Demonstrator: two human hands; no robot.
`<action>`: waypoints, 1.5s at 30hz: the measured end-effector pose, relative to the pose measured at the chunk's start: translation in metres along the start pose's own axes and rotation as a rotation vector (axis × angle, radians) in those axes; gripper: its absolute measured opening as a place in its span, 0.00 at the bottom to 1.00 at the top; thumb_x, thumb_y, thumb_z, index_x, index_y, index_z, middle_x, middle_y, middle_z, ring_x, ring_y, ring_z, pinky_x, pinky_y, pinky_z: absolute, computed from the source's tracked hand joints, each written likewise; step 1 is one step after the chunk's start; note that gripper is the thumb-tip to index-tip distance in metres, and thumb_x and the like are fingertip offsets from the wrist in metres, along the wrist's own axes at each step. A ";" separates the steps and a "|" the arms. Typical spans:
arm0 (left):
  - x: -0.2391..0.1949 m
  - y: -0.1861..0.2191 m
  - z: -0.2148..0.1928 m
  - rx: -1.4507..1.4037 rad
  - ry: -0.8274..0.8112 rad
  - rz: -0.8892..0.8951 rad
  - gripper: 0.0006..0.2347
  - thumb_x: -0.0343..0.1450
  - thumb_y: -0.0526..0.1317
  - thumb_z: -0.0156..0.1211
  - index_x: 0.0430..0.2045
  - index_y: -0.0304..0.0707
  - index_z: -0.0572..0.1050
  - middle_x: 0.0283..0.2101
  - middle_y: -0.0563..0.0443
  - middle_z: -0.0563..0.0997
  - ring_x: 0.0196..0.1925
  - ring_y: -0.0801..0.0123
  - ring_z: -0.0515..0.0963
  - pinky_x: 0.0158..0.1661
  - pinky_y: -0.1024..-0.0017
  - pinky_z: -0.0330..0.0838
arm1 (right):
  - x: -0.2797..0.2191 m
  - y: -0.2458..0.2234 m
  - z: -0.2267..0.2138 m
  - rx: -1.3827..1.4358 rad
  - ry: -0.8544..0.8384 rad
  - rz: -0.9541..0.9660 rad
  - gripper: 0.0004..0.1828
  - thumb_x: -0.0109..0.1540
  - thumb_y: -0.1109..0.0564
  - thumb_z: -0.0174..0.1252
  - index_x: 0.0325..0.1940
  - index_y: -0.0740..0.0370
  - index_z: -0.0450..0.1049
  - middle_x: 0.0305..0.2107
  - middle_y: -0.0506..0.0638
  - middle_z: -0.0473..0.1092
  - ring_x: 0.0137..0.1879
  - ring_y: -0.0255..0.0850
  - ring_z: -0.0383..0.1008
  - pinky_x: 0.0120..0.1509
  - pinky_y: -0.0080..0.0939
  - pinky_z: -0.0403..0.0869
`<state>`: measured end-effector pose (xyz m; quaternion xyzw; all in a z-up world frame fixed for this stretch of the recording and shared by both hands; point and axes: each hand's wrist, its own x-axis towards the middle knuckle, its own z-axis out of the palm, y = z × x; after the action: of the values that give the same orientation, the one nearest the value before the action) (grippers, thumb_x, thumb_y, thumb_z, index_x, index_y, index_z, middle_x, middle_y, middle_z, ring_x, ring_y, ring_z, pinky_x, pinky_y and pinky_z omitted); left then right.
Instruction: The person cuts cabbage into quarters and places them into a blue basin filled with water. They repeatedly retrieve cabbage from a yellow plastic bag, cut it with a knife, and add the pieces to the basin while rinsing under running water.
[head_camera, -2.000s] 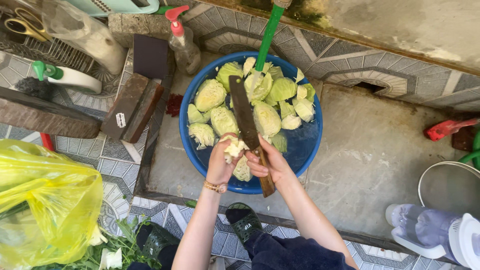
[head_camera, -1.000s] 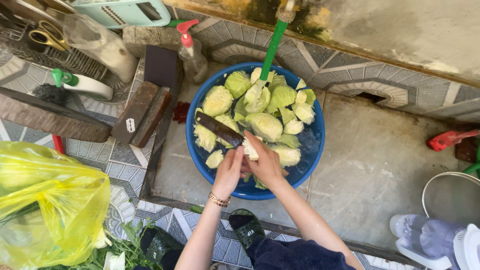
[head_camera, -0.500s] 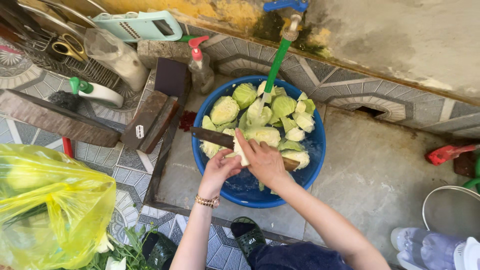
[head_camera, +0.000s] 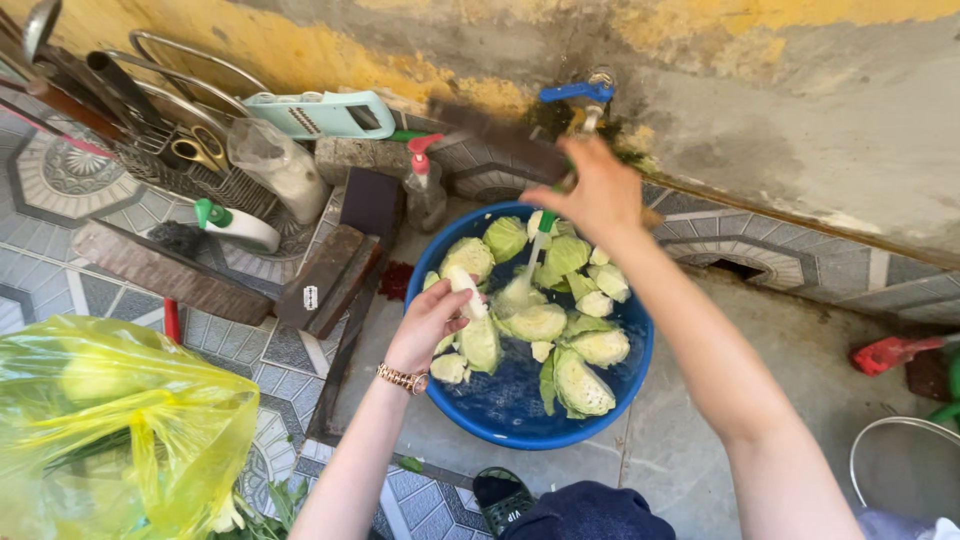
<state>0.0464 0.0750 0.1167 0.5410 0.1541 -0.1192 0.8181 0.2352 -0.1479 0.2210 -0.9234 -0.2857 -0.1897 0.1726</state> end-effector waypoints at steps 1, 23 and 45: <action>0.002 0.003 -0.001 0.067 -0.003 -0.005 0.13 0.73 0.41 0.58 0.50 0.40 0.76 0.43 0.56 0.84 0.42 0.83 0.80 0.41 0.81 0.72 | 0.018 0.012 -0.001 0.074 0.074 0.003 0.43 0.52 0.35 0.72 0.64 0.59 0.69 0.46 0.57 0.75 0.45 0.54 0.80 0.45 0.52 0.77; -0.047 0.011 -0.092 0.627 -0.031 -0.157 0.16 0.70 0.43 0.63 0.49 0.34 0.76 0.43 0.50 0.86 0.41 0.75 0.83 0.41 0.75 0.78 | -0.063 0.099 0.062 0.130 -0.182 -0.061 0.28 0.53 0.62 0.65 0.59 0.62 0.73 0.56 0.60 0.70 0.57 0.60 0.73 0.59 0.55 0.73; -0.043 -0.034 -0.113 1.017 0.143 -0.270 0.23 0.66 0.49 0.67 0.49 0.30 0.76 0.35 0.41 0.86 0.35 0.65 0.85 0.39 0.68 0.78 | -0.209 0.227 0.248 -0.121 -0.255 0.178 0.14 0.63 0.65 0.60 0.50 0.55 0.80 0.57 0.49 0.75 0.65 0.49 0.75 0.67 0.48 0.75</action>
<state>-0.0195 0.1671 0.0624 0.8516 0.2006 -0.2462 0.4171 0.2725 -0.3151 -0.1354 -0.9703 -0.2103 -0.0717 0.0953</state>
